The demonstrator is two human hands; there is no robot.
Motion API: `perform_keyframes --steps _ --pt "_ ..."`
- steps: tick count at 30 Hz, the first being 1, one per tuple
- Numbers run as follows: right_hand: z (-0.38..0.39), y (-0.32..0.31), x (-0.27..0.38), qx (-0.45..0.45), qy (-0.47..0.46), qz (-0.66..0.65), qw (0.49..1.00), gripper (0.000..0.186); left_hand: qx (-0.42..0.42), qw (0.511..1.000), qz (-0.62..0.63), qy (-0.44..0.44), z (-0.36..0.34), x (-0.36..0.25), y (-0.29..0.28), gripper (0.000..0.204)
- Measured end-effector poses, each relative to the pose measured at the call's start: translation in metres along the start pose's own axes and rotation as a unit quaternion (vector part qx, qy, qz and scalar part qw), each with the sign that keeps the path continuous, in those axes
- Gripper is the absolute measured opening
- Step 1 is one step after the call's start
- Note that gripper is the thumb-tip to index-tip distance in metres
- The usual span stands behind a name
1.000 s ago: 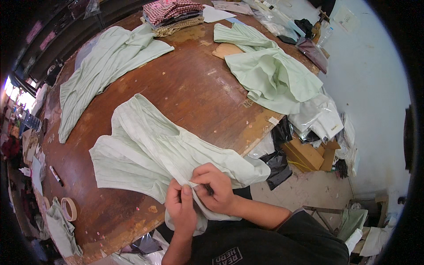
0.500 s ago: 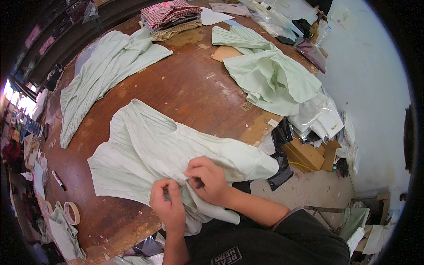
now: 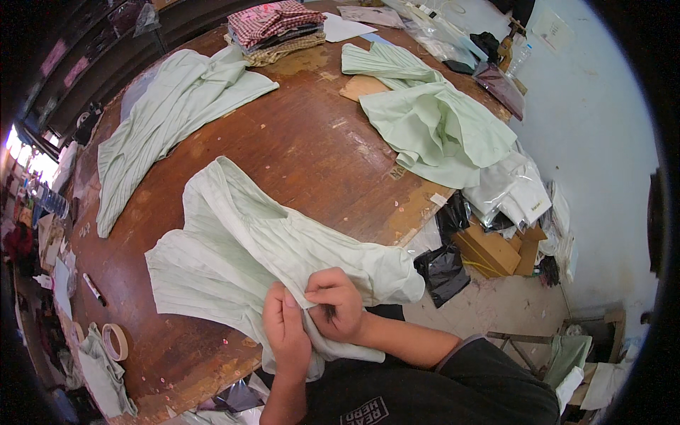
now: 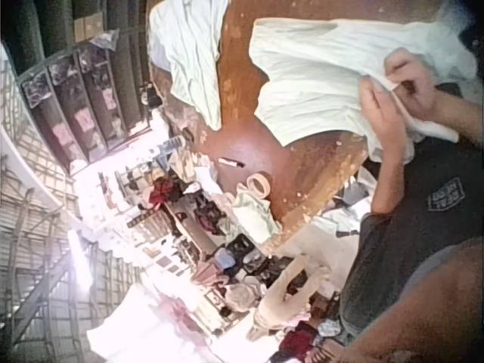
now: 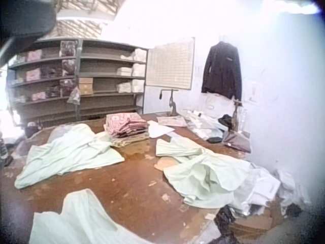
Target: The person uses a small blade to cut along the pleats of a light green fabric laid on a wooden table. The hands hold the fabric steady while the blade is guided through the folds repeatedly.
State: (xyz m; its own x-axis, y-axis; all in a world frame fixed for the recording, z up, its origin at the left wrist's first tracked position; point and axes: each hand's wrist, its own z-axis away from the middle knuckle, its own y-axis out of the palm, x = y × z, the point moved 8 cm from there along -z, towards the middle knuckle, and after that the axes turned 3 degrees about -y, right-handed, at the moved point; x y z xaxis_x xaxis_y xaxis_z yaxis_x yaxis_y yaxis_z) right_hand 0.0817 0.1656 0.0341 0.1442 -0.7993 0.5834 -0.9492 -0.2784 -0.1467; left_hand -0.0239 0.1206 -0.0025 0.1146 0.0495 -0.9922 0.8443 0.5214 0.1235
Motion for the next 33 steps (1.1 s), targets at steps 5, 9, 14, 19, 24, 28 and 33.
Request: perform_keyframes --steps 5,9,14,19,24,28,33 --pt "-0.007 -0.002 0.001 0.045 -0.052 0.041 0.997 0.042 -0.042 0.996 0.083 -0.002 0.0 -0.01 -0.01 0.022" --pt "-0.005 0.0 0.0 0.054 -0.057 0.077 0.994 0.031 -0.128 0.99 -0.002 0.063 0.007 -0.013 -0.019 0.021" --pt "-0.004 0.0 0.0 0.045 -0.06 0.074 0.994 0.031 -0.106 0.994 0.019 -0.006 0.01 0.003 -0.027 0.016" --pt "-0.007 0.0 0.0 0.028 -0.079 0.067 0.994 0.042 -0.02 0.947 0.287 -0.145 0.0 0.011 -0.008 0.018" --pt "-0.006 -0.003 -0.001 0.038 -0.095 0.08 0.992 0.04 0.066 0.921 0.316 -0.219 0.004 0.021 0.002 0.024" --pt "-0.011 0.0 -0.006 0.044 -0.079 0.074 0.993 0.04 0.039 0.931 0.313 -0.184 -0.005 0.02 -0.003 0.021" --pt "-0.027 0.011 0.001 0.063 -0.113 0.03 0.991 0.035 -0.067 0.935 0.342 -0.063 -0.015 -0.019 -0.014 0.013"
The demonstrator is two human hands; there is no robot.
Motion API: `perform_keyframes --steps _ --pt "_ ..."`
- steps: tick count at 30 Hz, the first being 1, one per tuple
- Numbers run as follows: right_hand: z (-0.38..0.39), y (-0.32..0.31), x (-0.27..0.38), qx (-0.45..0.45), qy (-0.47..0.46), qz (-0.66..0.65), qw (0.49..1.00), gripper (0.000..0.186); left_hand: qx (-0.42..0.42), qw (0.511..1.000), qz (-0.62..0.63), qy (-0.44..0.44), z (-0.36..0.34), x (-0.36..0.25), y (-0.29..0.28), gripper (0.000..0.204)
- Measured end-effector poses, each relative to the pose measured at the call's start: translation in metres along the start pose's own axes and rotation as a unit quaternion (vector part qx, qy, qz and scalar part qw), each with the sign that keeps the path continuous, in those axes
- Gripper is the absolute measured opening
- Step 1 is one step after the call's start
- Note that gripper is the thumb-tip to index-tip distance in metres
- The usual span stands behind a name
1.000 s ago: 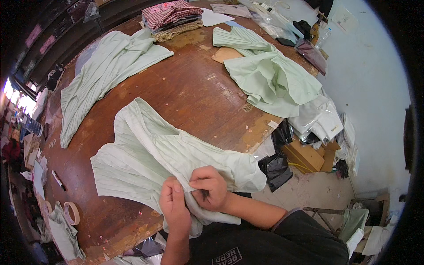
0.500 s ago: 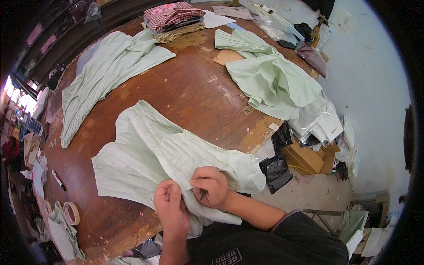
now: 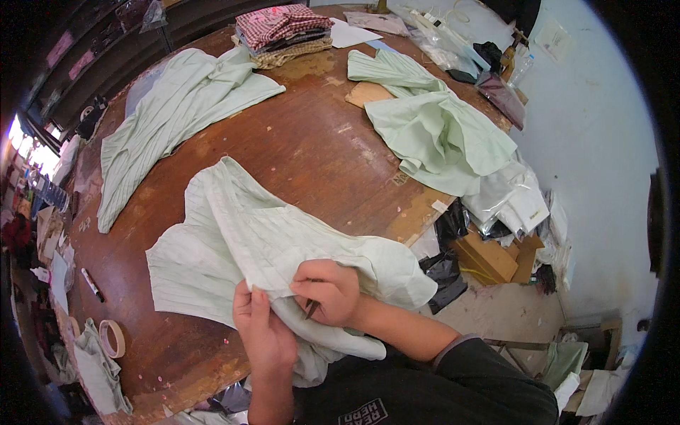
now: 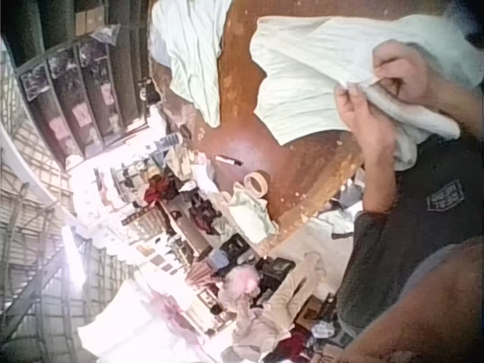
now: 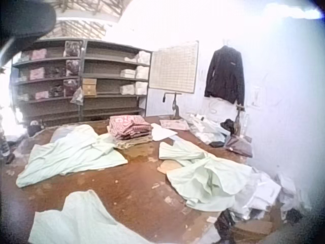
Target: The person uses a small blade to cut along the pleats of a light green fabric laid on a wooden table. The hands hold the fabric steady while the blade is guided through the folds repeatedly.
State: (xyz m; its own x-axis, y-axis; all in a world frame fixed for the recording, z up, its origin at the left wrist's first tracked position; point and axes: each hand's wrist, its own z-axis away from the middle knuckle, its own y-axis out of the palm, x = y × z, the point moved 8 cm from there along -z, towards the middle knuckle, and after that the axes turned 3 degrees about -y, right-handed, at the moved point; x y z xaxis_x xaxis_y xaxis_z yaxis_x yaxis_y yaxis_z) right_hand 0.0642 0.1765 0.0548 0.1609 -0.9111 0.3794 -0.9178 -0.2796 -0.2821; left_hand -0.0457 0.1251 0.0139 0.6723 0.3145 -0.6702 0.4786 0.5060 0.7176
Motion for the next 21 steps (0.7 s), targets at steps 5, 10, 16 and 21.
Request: perform_keyframes --steps 5,10,16,21 --pt "0.012 0.003 -0.017 0.024 0.054 0.031 0.998 0.034 -0.016 0.995 -0.094 0.043 -0.004 0.01 -0.034 0.012" --pt "0.015 -0.002 -0.023 0.006 0.06 0.058 0.997 0.031 -0.035 0.989 -0.14 -0.026 -0.007 0.027 -0.037 0.009" --pt "0.013 -0.001 -0.023 0.007 0.053 0.054 0.997 0.025 0.004 0.989 -0.127 -0.081 -0.011 0.027 -0.032 0.006" --pt "-0.007 0.005 -0.014 -0.002 0.044 0.032 0.998 0.027 0.003 0.996 -0.075 0.053 -0.012 -0.005 -0.011 0.007"
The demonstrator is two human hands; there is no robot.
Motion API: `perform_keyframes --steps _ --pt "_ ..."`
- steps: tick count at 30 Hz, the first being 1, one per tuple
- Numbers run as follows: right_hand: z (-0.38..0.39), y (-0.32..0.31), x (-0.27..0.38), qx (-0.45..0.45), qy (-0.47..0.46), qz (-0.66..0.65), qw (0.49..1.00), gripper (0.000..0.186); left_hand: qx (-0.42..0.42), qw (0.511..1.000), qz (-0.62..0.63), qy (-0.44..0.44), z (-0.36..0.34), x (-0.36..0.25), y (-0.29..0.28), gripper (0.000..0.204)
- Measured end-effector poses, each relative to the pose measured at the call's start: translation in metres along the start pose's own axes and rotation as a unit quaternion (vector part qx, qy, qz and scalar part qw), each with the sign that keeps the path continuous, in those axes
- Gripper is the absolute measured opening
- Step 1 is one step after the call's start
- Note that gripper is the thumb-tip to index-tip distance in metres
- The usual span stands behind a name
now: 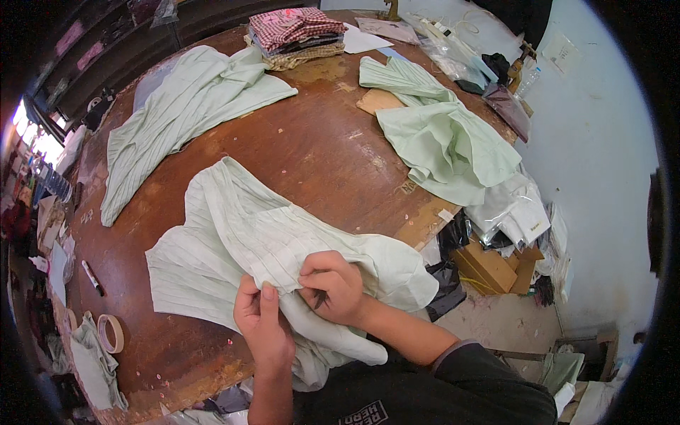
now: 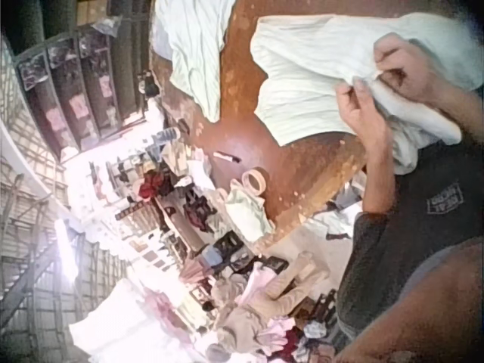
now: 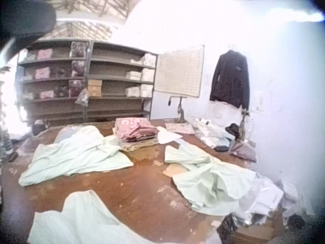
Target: The person uses a small blade to cut along the pleats of a light green fabric laid on a wooden table. The hands hold the fabric steady while the blade is guided through the folds repeatedly.
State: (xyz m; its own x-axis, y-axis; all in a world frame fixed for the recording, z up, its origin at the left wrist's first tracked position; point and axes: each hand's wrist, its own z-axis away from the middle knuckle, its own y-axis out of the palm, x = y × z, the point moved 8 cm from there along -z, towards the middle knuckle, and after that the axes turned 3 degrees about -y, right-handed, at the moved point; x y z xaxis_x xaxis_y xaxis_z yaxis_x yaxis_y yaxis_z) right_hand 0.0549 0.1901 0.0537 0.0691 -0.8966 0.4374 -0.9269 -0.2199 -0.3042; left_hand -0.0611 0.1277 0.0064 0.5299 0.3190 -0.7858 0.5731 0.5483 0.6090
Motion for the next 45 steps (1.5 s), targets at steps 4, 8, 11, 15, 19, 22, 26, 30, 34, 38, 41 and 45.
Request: perform_keyframes --steps 4,8,11,15,19,22,26,30,34,38,41,45 --pt "0.004 0.005 -0.015 0.01 0.051 -0.002 0.999 0.028 0.0 1.0 -0.012 -0.012 -0.003 0.023 -0.028 0.008" --pt "0.015 0.007 -0.024 0.01 0.088 -0.02 0.996 0.027 -0.013 0.999 -0.015 -0.049 0.002 0.035 -0.035 0.006" --pt "0.015 0.007 -0.025 0.017 0.099 -0.013 0.995 0.029 -0.012 0.999 -0.018 -0.049 0.001 0.034 -0.03 0.012" --pt "0.012 0.009 -0.022 0.028 0.086 -0.005 0.996 0.032 0.003 0.999 -0.007 -0.051 0.002 0.034 -0.031 0.012" --pt "0.012 0.011 -0.023 0.049 0.102 -0.011 0.993 0.032 -0.001 0.999 -0.004 -0.049 0.002 0.033 -0.029 0.013" --pt "0.01 0.012 -0.024 0.081 0.124 -0.025 0.989 0.032 -0.01 0.999 0.004 -0.049 0.001 0.037 -0.033 0.013" --pt "0.008 0.0 -0.01 0.131 0.198 -0.056 0.97 0.033 -0.005 0.997 0.035 -0.062 0.001 0.038 -0.032 0.013" --pt "-0.009 -0.003 0.01 0.143 0.158 -0.004 0.977 0.029 0.004 0.999 -0.002 -0.04 0.001 0.037 -0.035 0.012" --pt "-0.019 0.012 0.022 0.171 0.087 0.043 0.98 0.024 0.01 0.999 0.014 -0.043 0.003 0.033 -0.033 0.012" --pt "-0.011 0.022 0.02 0.174 0.019 0.082 0.981 0.021 0.001 0.998 0.021 -0.053 0.003 0.039 -0.034 0.012" --pt "-0.009 0.024 0.016 0.172 0.057 0.06 0.982 0.019 0.007 0.999 0.01 -0.039 0.003 0.039 -0.035 0.012" --pt "-0.012 0.015 0.012 0.152 0.096 0.048 0.983 0.017 -0.008 1.0 -0.006 -0.028 0.005 0.034 -0.034 0.013"
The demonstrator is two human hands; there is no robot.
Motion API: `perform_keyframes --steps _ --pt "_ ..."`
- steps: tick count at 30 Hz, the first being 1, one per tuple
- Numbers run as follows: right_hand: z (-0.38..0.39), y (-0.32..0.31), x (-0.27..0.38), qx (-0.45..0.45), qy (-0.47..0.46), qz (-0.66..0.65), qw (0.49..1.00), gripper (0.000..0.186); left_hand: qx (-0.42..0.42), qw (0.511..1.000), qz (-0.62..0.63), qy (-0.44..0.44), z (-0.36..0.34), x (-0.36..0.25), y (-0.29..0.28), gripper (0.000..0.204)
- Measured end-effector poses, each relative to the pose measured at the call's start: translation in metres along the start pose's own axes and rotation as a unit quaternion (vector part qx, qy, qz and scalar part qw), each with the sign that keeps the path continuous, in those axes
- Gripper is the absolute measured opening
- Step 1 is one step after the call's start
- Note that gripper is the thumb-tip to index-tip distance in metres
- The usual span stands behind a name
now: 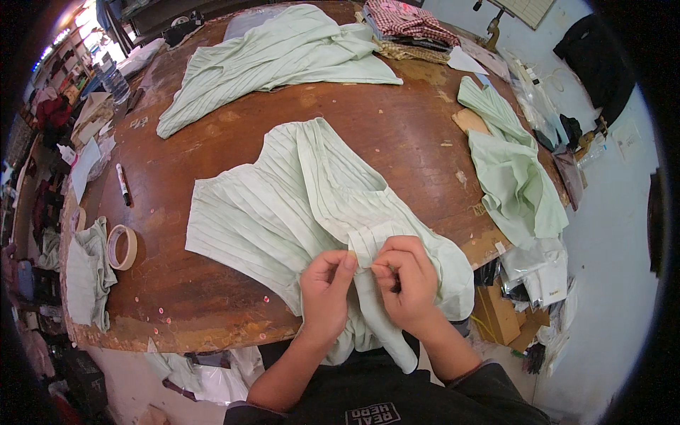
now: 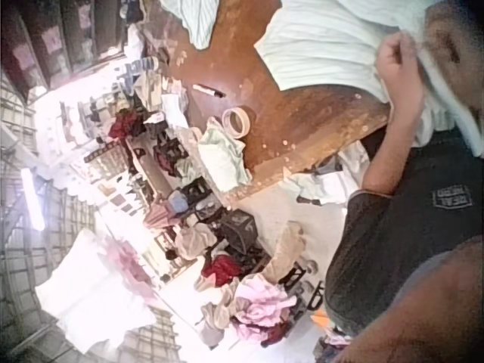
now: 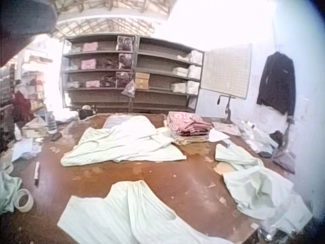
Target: The person uses a small blade to cut along the pleats of a light green fabric laid on a wooden table. The hands hold the fabric steady while the blade is guided through the folds repeatedly.
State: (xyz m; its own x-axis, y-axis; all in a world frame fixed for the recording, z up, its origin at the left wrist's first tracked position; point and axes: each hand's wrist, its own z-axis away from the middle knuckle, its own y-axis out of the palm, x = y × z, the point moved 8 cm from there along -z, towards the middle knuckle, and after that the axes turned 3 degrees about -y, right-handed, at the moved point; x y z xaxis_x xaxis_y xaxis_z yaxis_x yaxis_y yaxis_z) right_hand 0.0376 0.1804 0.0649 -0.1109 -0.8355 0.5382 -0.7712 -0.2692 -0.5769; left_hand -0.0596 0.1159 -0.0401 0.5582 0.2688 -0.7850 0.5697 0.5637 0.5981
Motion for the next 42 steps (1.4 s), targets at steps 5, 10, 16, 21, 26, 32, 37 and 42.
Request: perform_keyframes --steps 5,10,16,21,26,32,37,42 --pt "0.004 -0.019 -0.003 -0.031 0.005 -0.002 0.999 0.021 -0.007 1.0 0.008 -0.002 -0.002 0.002 -0.001 0.014" --pt "0.012 -0.007 0.005 0.028 0.045 -0.003 0.999 0.029 -0.01 1.0 -0.024 0.002 0.0 -0.004 0.002 0.014" --pt "0.028 0.001 0.011 0.059 0.024 0.051 0.997 0.023 -0.042 0.997 -0.059 -0.012 0.006 -0.01 0.003 0.017" --pt "0.039 0.007 0.021 0.066 -0.054 0.068 0.994 0.03 -0.037 0.998 -0.036 -0.028 0.005 -0.017 0.013 0.018" --pt "0.036 0.007 0.021 0.094 -0.012 -0.015 0.995 0.028 -0.046 0.998 -0.048 -0.007 0.007 -0.018 0.01 0.018" --pt "0.021 -0.007 0.014 0.018 -0.049 0.03 0.998 0.042 -0.042 0.999 -0.01 -0.002 0.011 -0.016 0.01 0.018" --pt "0.025 -0.003 0.009 0.033 -0.037 0.015 0.999 0.038 0.018 1.0 0.015 0.016 0.014 -0.018 0.017 0.028" --pt "0.035 -0.014 -0.01 0.037 0.181 -0.188 0.965 0.037 0.015 1.0 0.014 0.011 0.018 -0.015 0.013 0.033"
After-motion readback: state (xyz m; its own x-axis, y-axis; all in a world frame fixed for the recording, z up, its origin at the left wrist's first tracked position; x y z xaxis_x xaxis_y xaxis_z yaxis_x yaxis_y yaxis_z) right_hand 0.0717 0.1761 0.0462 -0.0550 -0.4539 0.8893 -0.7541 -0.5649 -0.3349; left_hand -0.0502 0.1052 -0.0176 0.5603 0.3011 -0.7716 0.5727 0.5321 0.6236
